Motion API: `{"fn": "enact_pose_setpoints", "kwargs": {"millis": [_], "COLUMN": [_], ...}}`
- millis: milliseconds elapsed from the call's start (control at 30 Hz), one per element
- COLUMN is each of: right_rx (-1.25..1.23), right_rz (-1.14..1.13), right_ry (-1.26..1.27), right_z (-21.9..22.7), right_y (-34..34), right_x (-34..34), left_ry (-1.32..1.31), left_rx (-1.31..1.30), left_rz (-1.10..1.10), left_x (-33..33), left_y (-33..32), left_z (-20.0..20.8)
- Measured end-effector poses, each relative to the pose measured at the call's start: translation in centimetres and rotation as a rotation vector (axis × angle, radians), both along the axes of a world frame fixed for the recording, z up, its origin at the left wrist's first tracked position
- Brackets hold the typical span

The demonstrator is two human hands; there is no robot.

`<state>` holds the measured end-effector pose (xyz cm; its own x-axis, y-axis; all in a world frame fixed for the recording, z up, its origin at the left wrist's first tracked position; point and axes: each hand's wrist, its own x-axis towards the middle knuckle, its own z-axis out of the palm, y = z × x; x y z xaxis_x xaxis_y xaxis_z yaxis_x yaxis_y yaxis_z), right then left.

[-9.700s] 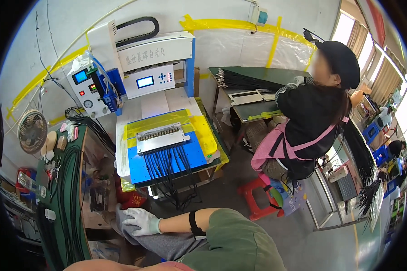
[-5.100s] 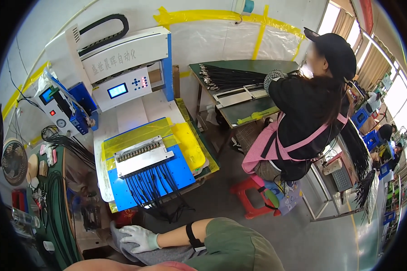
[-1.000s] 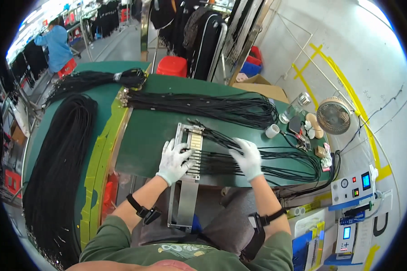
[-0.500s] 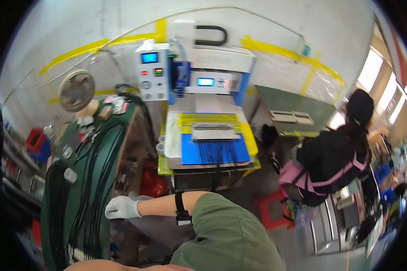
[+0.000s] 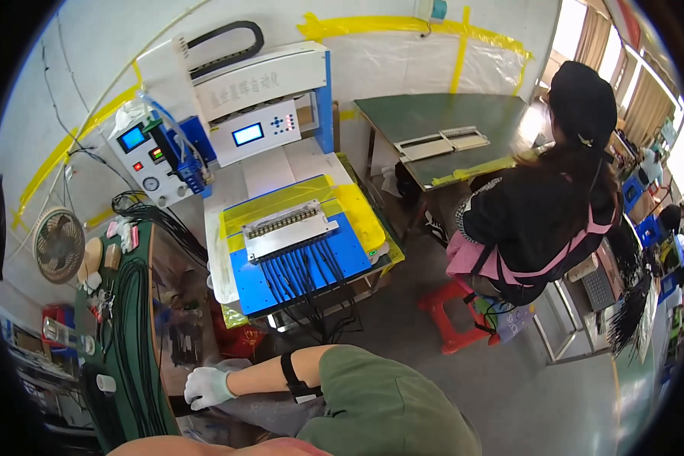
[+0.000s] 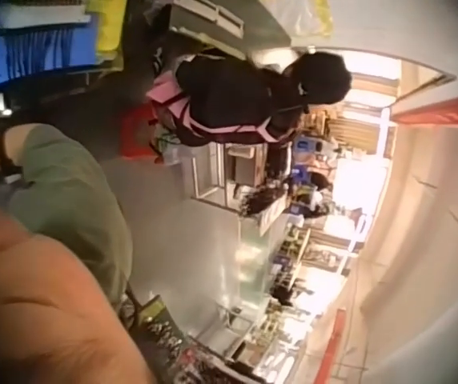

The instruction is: Assembling wire harnesses by precisely inserting individual black wires from a large bundle into a connector template on a workbench.

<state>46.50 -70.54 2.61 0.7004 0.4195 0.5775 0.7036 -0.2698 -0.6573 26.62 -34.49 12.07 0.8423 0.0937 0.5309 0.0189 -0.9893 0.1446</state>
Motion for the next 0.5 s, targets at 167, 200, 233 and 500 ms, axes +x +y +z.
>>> {"fn": "enact_pose_setpoints", "kwargs": {"millis": [167,200,233,500], "right_rx": [-0.027,-0.018,-0.054,-0.127], "right_rz": [-0.005,-0.01,-0.024,-0.017], "right_ry": [0.001,0.01,0.005,-0.011], "right_z": [-0.5,-0.7,-0.9,-1.4], "right_y": [-1.2,-1.6,-2.0,-2.5], "right_x": [0.4,0.5,0.7,1.5], "left_ry": [0.029,0.04,0.05,0.077], "left_rx": [0.006,0.002,-0.004,-0.078], "left_rz": [-0.007,-0.011,-0.014,0.017], "left_x": [-0.8,-0.1,0.3,1.6], "left_y": [2.8,2.7,2.6,3.4], "left_z": [-2.5,-2.6,-2.9,-3.2]}}
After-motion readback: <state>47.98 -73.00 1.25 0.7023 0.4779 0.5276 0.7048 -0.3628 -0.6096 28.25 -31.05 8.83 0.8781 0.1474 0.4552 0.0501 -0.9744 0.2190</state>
